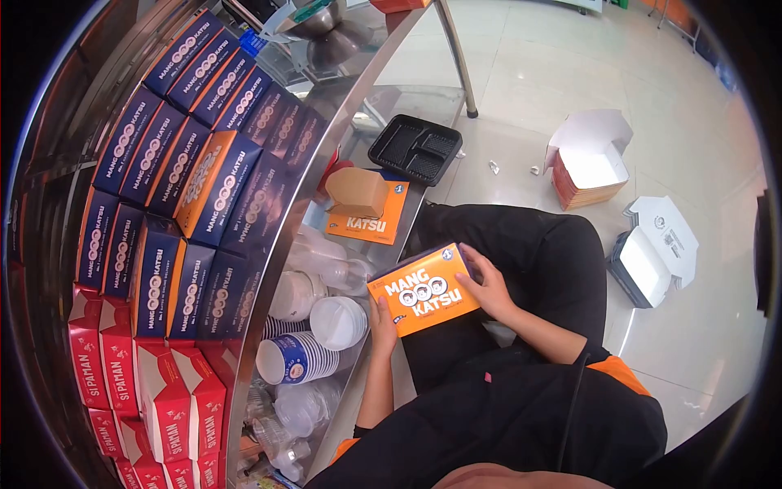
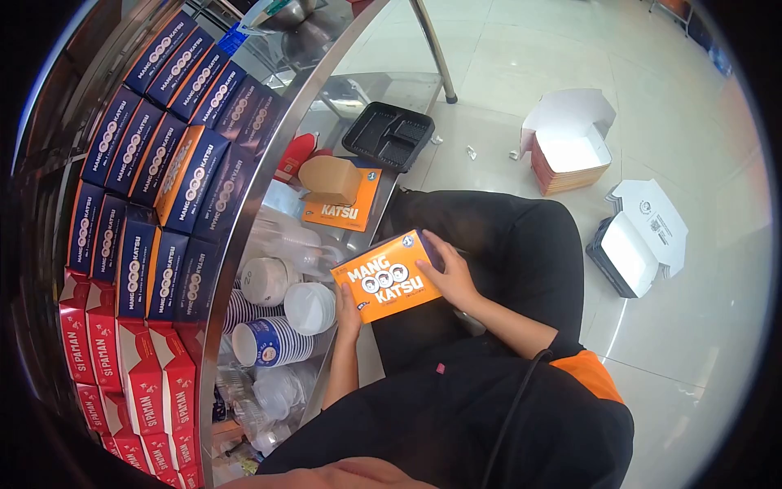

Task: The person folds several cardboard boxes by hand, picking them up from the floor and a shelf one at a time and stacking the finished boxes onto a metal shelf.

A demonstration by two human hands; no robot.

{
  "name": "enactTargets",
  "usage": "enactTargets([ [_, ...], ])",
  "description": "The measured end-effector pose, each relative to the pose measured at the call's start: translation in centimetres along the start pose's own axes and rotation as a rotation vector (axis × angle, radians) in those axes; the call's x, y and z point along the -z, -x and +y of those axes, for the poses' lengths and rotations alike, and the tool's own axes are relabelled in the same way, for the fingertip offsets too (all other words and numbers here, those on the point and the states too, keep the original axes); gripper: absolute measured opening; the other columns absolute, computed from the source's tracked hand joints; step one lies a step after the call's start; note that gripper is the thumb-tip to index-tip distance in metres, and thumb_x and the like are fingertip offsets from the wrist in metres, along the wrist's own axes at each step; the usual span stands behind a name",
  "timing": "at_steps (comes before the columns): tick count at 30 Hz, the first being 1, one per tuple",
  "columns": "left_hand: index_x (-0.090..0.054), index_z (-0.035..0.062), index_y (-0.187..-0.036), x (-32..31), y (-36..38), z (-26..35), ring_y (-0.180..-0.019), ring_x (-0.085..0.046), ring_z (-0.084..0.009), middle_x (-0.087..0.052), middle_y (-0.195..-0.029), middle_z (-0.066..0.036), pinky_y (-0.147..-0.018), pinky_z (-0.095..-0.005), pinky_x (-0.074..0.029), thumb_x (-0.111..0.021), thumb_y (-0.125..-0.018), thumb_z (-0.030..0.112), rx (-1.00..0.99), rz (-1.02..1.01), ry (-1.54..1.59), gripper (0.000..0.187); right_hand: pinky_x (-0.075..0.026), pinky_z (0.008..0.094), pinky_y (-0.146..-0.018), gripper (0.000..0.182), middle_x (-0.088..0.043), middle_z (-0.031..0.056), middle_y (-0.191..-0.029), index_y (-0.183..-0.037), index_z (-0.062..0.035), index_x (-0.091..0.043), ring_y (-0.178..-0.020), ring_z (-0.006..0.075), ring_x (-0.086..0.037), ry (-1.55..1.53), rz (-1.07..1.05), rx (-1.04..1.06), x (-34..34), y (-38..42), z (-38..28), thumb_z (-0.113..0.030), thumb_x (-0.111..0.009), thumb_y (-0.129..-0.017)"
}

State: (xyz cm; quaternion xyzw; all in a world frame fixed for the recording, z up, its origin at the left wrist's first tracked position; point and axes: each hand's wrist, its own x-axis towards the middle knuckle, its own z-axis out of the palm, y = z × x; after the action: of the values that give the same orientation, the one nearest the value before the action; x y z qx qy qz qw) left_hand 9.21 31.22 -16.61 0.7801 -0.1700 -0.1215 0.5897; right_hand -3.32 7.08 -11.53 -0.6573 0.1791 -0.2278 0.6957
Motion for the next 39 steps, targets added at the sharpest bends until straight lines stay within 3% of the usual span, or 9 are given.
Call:
enactTargets([
  [4,-0.020,0.0014,-0.148,-2.0,0.0,4.4,-0.132,-0.037,-0.0268,-0.034,-0.146,-0.019,-0.109,-0.0358,-0.028,-0.039,-0.101,0.037,-0.183,0.091,0.001,0.062,-0.047,0.0298,-0.086,0.048,-0.065,0.0141,-0.101,-0.117,0.0026,-0.059,-0.095,0.0189,-0.061,0.228,0.146,0.057,0.7,-0.3,-2.2,-0.022,-0.076,-0.080],
  [13,-0.020,0.0024,-0.149,-2.6,-1.0,7.3,-0.133,-0.037,-0.0284,-0.032,-0.148,-0.020,-0.109,-0.0370,-0.028,-0.045,-0.099,0.034,-0.247,0.085,-0.034,0.064,-0.040,0.0354,-0.099,0.043,-0.047,0.0179,-0.131,-0.127,0.0012,-0.054,-0.118,0.0306,-0.051,0.237,-0.010,0.022,0.7,-0.9,0.9,-0.027,-0.056,-0.094],
  [18,-0.023,0.0065,-0.149,-2.3,-2.8,8.1,-0.132,-0.039,-0.0285,-0.036,-0.146,-0.019,-0.108,-0.0356,-0.030,-0.046,-0.099,0.030,-0.113,0.059,-0.026,0.060,-0.020,0.0309,-0.112,0.059,-0.022,0.0151,-0.154,-0.153,-0.0096,-0.009,-0.140,0.0234,-0.024,-0.272,-0.281,-0.213,0.7,-2.5,1.5,-0.033,-0.033,-0.104],
  [22,-0.024,0.0058,-0.148,-2.0,-3.9,8.2,-0.136,-0.032,-0.0365,-0.029,-0.150,-0.022,-0.110,-0.0410,-0.027,-0.052,-0.096,0.032,0.000,-0.031,-0.215,0.065,-0.030,0.0349,-0.108,0.057,-0.041,0.0240,-0.142,-0.152,-0.0169,-0.014,-0.133,0.0325,-0.040,0.083,-0.190,-0.075,0.8,-3.1,1.8,-0.033,-0.036,-0.102],
  [25,-0.030,0.0113,-0.148,-2.6,-3.3,9.3,-0.139,-0.020,-0.0453,-0.022,-0.152,-0.022,-0.111,-0.0530,-0.023,-0.063,-0.086,0.041,-0.450,-0.075,-0.839,0.077,-0.037,0.0355,-0.103,0.054,-0.051,0.0253,-0.132,-0.152,-0.0198,-0.017,-0.124,0.0330,-0.050,0.252,-0.232,-0.326,0.4,-2.3,0.5,-0.031,-0.036,-0.103],
  [28,-0.039,0.0239,-0.144,-2.1,-2.4,11.2,-0.139,-0.010,-0.0517,-0.021,-0.152,-0.021,-0.106,-0.0680,-0.014,-0.076,-0.062,0.059,-0.504,-0.346,-1.107,0.096,-0.037,0.0407,-0.103,0.056,-0.043,0.0267,-0.137,-0.151,-0.0233,-0.020,-0.126,0.0411,-0.045,0.289,-0.205,-0.255,0.2,-1.8,1.8,-0.031,-0.042,-0.100],
  [32,-0.038,0.0230,-0.145,-1.2,-2.4,12.1,-0.139,-0.014,-0.0506,-0.021,-0.151,-0.022,-0.107,-0.0661,-0.019,-0.079,-0.056,0.059,-0.506,-0.464,-1.142,0.104,-0.026,0.0627,-0.105,0.073,-0.020,0.0248,-0.150,-0.149,-0.0204,-0.027,-0.138,0.0461,-0.024,1.005,-0.421,0.330,1.6,-2.8,-1.6,-0.042,-0.061,-0.087],
  [35,-0.037,0.0208,-0.146,-1.0,-2.7,10.7,-0.136,-0.016,-0.0536,-0.020,-0.152,-0.022,-0.108,-0.0618,-0.022,-0.079,-0.056,0.058,-0.522,-0.502,-0.918,0.105,-0.017,0.0720,-0.103,0.089,-0.017,0.0236,-0.152,-0.147,-0.0173,-0.032,-0.142,0.0442,-0.009,1.022,-0.650,0.476,2.3,-3.6,-2.0,-0.053,-0.070,-0.075],
  [39,-0.038,0.0233,-0.145,-1.3,-2.3,10.2,-0.134,-0.017,-0.0561,-0.019,-0.152,-0.022,-0.108,-0.0590,-0.027,-0.079,-0.065,0.046,-0.594,-0.506,-1.034,0.092,-0.024,0.0608,-0.109,0.096,-0.022,0.0262,-0.149,-0.146,-0.0151,-0.032,-0.139,0.0491,-0.017,1.068,-0.720,0.583,2.3,-4.9,-2.0,-0.060,-0.071,-0.070],
])
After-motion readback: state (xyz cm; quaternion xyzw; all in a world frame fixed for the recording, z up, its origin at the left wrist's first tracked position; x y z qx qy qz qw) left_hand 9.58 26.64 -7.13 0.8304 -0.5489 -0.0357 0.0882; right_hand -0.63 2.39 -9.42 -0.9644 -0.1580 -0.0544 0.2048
